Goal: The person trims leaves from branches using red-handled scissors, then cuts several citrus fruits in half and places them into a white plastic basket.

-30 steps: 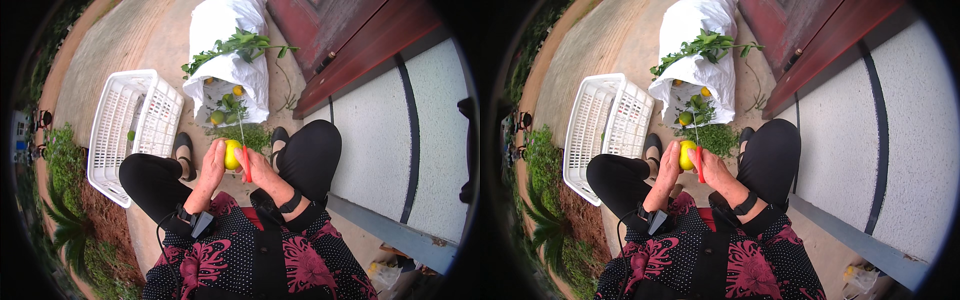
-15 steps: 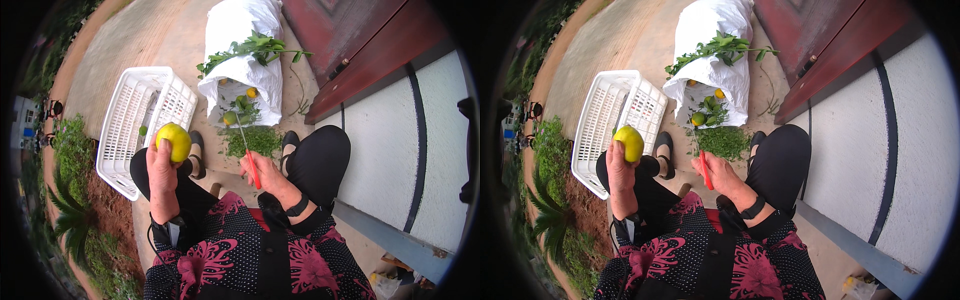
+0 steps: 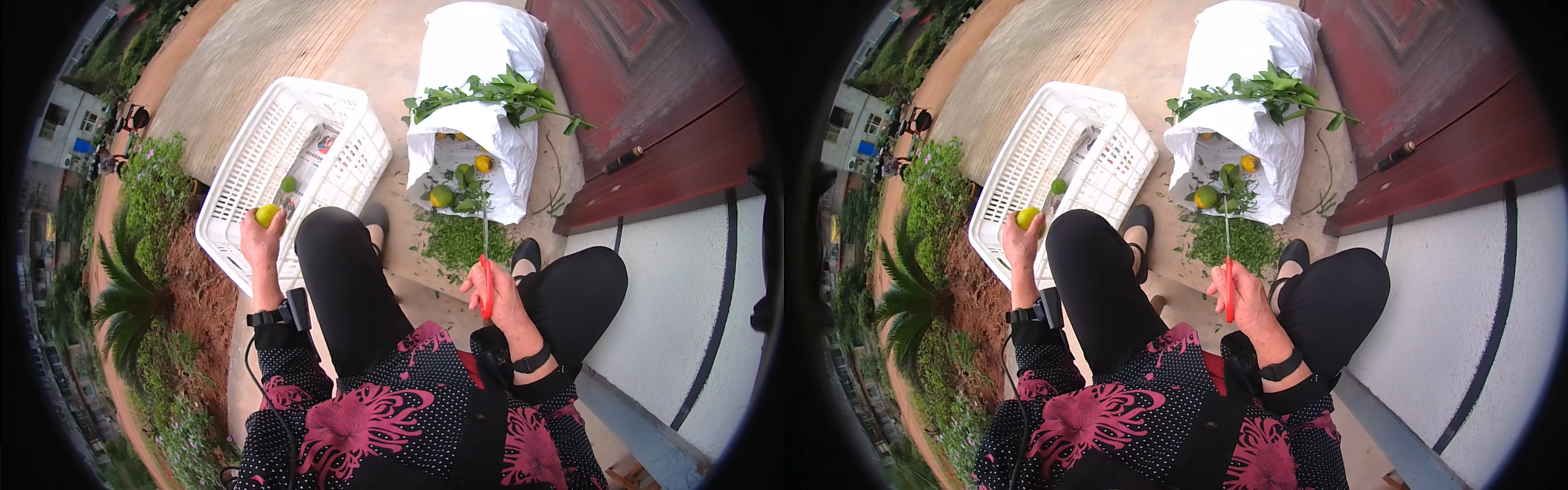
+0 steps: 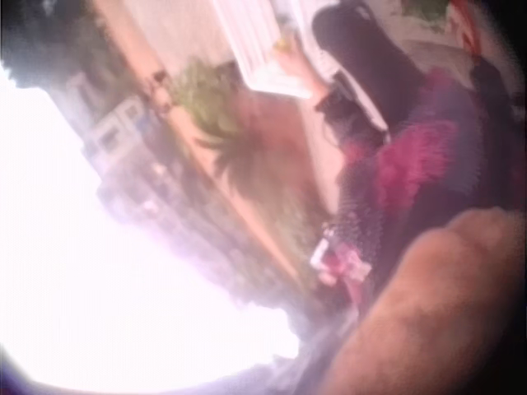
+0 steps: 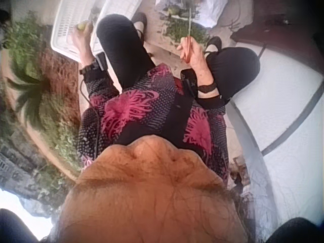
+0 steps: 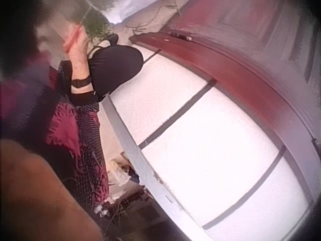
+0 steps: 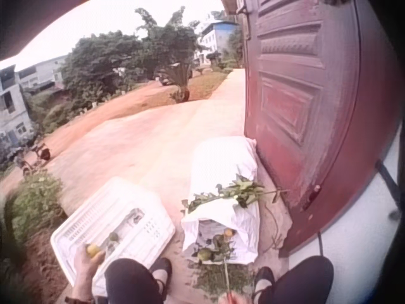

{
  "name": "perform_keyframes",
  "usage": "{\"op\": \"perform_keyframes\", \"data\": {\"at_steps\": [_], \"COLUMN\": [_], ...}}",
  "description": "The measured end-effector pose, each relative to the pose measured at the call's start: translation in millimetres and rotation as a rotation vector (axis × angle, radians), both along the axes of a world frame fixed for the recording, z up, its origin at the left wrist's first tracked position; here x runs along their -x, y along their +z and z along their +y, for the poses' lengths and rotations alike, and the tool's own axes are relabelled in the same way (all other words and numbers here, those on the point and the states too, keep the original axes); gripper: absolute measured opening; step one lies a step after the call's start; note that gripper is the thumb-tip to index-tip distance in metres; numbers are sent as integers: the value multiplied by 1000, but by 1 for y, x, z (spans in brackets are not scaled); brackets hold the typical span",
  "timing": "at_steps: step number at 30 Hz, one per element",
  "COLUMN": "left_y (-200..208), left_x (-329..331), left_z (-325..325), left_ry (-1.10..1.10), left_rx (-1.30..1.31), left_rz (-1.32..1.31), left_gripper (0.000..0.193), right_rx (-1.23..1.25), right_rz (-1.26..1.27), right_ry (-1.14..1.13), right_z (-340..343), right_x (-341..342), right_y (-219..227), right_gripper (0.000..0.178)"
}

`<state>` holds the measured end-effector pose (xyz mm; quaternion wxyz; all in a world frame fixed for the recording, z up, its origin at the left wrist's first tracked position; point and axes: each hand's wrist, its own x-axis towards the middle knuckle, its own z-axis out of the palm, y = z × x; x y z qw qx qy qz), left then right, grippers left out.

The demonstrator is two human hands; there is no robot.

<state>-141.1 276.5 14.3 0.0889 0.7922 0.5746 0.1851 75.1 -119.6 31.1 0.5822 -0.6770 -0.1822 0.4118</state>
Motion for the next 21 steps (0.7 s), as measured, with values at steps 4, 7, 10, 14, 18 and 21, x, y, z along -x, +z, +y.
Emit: {"op": "perform_keyframes", "data": {"at_steps": [4,7,10,14,18,21], "left_y": [-13,-17,-29,-61,-102,-128], "left_x": [-17,-26,-31,-24,-14,-11], "left_z": [17,43,73,106,130,146], "left_ry": [111,78,0,-120,-286,-416], "left_rx": [79,231,360,456,494,611], "left_rz": [123,261,438,585,747,754], "left_gripper": [64,67,66,64,56,59], "right_rx": [60,105,99,117,149,193], "right_rz": [-8,11,46,14,27,67], "right_ry": [25,15,-20,9,0,-35], "right_z": [8,15,24,33,43,49], "right_x": [-2,-2,-3,-8,-14,-18], "right_y": [-3,-5,-9,-10,-12,-13], "right_gripper": [42,43,40,38,34,30]}}
